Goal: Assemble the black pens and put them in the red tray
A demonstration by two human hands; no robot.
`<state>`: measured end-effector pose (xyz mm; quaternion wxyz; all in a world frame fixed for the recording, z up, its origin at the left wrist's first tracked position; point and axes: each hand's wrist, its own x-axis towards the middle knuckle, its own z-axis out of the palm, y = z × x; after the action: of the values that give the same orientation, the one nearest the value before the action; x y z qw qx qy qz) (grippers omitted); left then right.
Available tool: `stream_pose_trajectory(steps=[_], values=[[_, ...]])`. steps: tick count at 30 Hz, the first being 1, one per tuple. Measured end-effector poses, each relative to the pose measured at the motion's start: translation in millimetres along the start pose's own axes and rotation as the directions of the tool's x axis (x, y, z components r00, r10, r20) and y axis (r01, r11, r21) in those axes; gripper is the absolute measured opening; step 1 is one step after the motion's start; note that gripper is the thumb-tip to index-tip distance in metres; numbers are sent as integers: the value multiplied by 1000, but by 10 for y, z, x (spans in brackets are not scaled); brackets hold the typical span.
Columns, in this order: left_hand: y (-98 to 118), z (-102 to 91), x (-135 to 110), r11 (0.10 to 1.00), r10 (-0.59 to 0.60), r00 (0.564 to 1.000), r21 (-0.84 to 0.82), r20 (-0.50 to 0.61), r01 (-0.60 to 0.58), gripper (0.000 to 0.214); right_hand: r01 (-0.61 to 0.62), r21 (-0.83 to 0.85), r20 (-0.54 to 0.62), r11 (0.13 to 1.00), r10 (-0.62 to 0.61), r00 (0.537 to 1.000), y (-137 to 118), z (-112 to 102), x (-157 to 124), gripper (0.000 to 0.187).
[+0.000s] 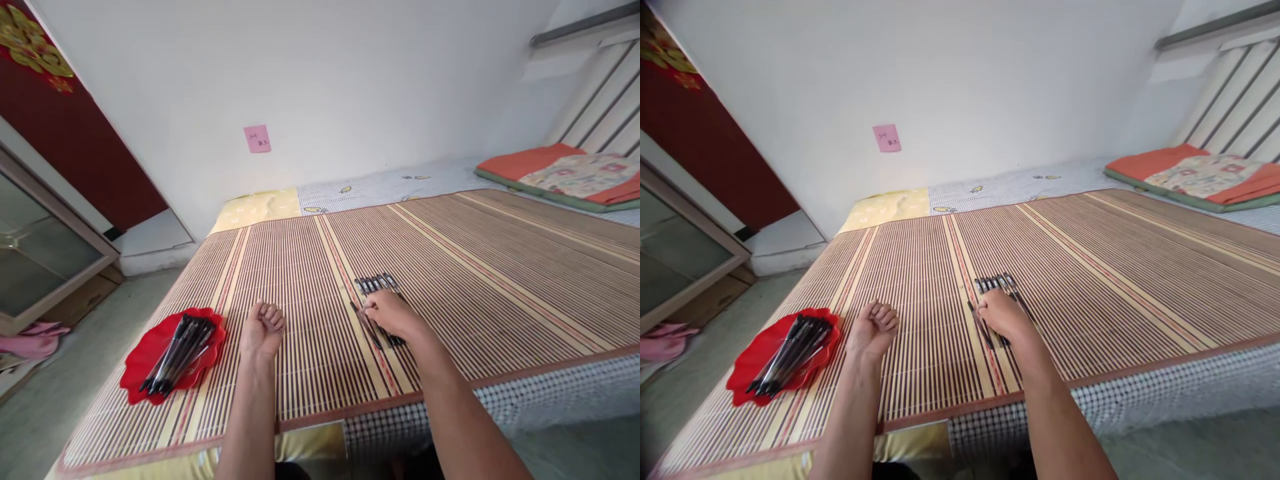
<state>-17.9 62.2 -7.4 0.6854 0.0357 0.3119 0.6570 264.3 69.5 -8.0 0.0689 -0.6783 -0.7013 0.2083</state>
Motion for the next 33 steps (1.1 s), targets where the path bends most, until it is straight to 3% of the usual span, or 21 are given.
stream_pose_trajectory(steps=[7, 10, 12, 15, 18, 22, 24, 29, 33], values=[[-12, -31, 29, 999, 6, 1000, 33, 27, -7, 44, -21, -21, 24, 1000, 21, 999, -101, -2, -54, 20], [-42, -29, 43, 988, 46, 998, 146, 32, -51, 47, 12, -23, 71, 1000, -11, 997, -259, 67, -90, 13], [-88, -24, 45, 946, 101, 994, 306, 41, -108, 47, 35, -22, 100, 999, -33, 994, -388, 141, -110, 10], [-193, -25, 29, 790, 167, 982, 584, 90, -188, 41, 61, -20, 101, 998, -58, 993, -558, 250, -120, 12], [-308, -49, -4, 651, 176, 978, 731, 114, -202, 35, 56, -22, 66, 998, -55, 996, -604, 272, -94, 19], [-409, -88, -37, 270, 268, 945, 926, 190, -263, 41, -51, -44, 2, 998, 51, 999, -387, 113, -22, 26], [-428, -97, -37, 174, 280, 928, 937, 246, -301, 44, -105, -59, -36, 993, 103, 994, -225, 8, 0, 29], [-413, -93, -23, 146, 276, 913, 926, 301, -349, 43, -118, -76, -72, 990, 112, 991, -2, -65, 2, 27], [-369, -85, -22, 225, 264, 923, 913, 279, -341, 43, -108, -63, -64, 992, 104, 993, 2, 42, 33, 24]])
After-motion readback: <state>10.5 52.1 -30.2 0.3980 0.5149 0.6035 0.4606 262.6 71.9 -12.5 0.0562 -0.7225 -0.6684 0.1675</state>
